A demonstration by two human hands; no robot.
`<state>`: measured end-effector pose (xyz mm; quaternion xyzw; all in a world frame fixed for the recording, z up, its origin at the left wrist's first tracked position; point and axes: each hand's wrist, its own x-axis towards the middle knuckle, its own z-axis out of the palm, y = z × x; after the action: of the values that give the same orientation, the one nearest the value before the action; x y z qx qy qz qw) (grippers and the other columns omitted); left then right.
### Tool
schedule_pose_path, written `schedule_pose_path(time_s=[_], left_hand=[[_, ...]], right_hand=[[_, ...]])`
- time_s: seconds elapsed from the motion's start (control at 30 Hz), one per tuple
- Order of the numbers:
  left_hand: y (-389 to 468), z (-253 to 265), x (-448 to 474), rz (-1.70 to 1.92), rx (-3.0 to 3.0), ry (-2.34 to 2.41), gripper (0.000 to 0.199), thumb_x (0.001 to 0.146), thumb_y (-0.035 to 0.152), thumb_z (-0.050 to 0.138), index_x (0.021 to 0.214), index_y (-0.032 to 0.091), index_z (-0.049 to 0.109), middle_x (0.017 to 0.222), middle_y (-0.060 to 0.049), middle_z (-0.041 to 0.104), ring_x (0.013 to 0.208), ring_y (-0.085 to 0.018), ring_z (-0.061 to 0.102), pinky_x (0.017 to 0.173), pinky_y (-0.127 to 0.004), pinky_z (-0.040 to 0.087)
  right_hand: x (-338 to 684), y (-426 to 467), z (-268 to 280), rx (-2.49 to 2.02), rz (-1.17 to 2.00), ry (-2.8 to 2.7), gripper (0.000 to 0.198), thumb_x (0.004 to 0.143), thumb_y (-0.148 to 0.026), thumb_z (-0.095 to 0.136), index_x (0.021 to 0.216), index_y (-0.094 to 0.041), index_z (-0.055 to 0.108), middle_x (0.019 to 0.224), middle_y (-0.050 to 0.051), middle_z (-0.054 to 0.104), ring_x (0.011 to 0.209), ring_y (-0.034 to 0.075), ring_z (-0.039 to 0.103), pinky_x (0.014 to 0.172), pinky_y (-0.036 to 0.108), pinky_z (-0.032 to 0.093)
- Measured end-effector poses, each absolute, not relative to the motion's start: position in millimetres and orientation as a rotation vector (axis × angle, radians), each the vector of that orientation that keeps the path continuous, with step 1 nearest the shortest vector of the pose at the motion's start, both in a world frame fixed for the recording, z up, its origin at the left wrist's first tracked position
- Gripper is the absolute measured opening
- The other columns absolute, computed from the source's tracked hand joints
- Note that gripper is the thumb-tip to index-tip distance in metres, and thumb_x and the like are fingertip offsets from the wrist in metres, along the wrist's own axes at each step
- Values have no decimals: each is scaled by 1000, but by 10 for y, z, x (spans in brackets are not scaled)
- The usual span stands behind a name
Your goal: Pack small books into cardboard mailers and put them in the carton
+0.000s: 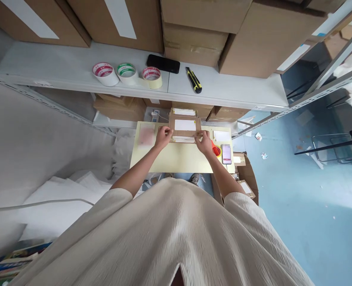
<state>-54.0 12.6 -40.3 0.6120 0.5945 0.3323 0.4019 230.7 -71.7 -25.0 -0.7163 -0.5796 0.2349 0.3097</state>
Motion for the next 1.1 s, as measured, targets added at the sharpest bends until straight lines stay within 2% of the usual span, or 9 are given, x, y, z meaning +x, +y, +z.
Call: schedule_pose_path(time_s=[0.17,0.3,0.5,0.6,0.7,0.8,0.87,0.97,1.1], left_hand=[[-258,-646,-622,534,1499,1656,16,102,22,71,90,25,62,116,-9,72,108,-25,74,108,-39,59],[-392,-785,-691,386,1404,1693,23,107,29,69,88,26,56,109,-9,76,109,-27,75,105,-40,58],[-78,-740,-615,547,1266,1711,14,107,30,70,110,26,57,133,-12,77,121,-26,75,108,-38,56],[-5,-708,-548,549,1167,1715,25,106,33,74,124,26,58,140,-14,77,126,-28,76,108,-39,56],[-38,-693,-522,508,1109,1704,38,106,35,75,138,25,57,136,-15,79,125,-31,79,106,-40,56],[-73,-659,-534,494,1074,1655,52,108,40,73,153,25,53,132,-14,81,127,-32,79,106,-41,57],[-59,-613,-548,527,1069,1631,58,110,45,71,160,26,50,136,-14,80,132,-33,78,107,-41,57],[13,-525,-559,632,1076,1610,58,113,51,68,162,26,49,141,-13,78,132,-31,76,109,-39,55],[60,-437,-556,776,1051,1595,45,120,57,56,153,26,54,127,-9,78,118,-26,77,102,-36,56]], right_hand=[[2240,-1145,-576,-2007,811,-1522,37,104,-57,65,121,-25,66,138,19,66,107,31,77,100,54,68],[2258,-1338,-728,-2039,929,-1476,38,104,-59,62,119,-25,65,133,19,72,110,32,77,106,56,66],[2377,-968,-643,-2058,1002,-1197,50,99,-61,68,130,-22,71,144,21,76,129,36,77,114,54,64],[2376,-809,-577,-2016,1056,-1101,55,98,-58,71,140,-22,72,156,20,74,137,35,75,117,52,63],[2327,-777,-528,-1987,1163,-1055,61,98,-55,72,151,-25,68,162,17,72,145,33,72,120,50,62],[2280,-798,-484,-1954,1266,-982,72,100,-54,72,164,-22,60,162,20,72,148,34,71,125,50,59],[2272,-800,-458,-1927,1264,-954,80,100,-57,73,169,-22,55,164,21,71,149,35,69,128,53,57],[2300,-770,-433,-1873,1215,-993,87,100,-68,70,174,-28,50,168,18,68,152,34,66,131,56,54],[2344,-733,-441,-1788,1204,-1051,89,104,-83,53,180,-37,43,174,12,61,159,32,60,131,54,53]])
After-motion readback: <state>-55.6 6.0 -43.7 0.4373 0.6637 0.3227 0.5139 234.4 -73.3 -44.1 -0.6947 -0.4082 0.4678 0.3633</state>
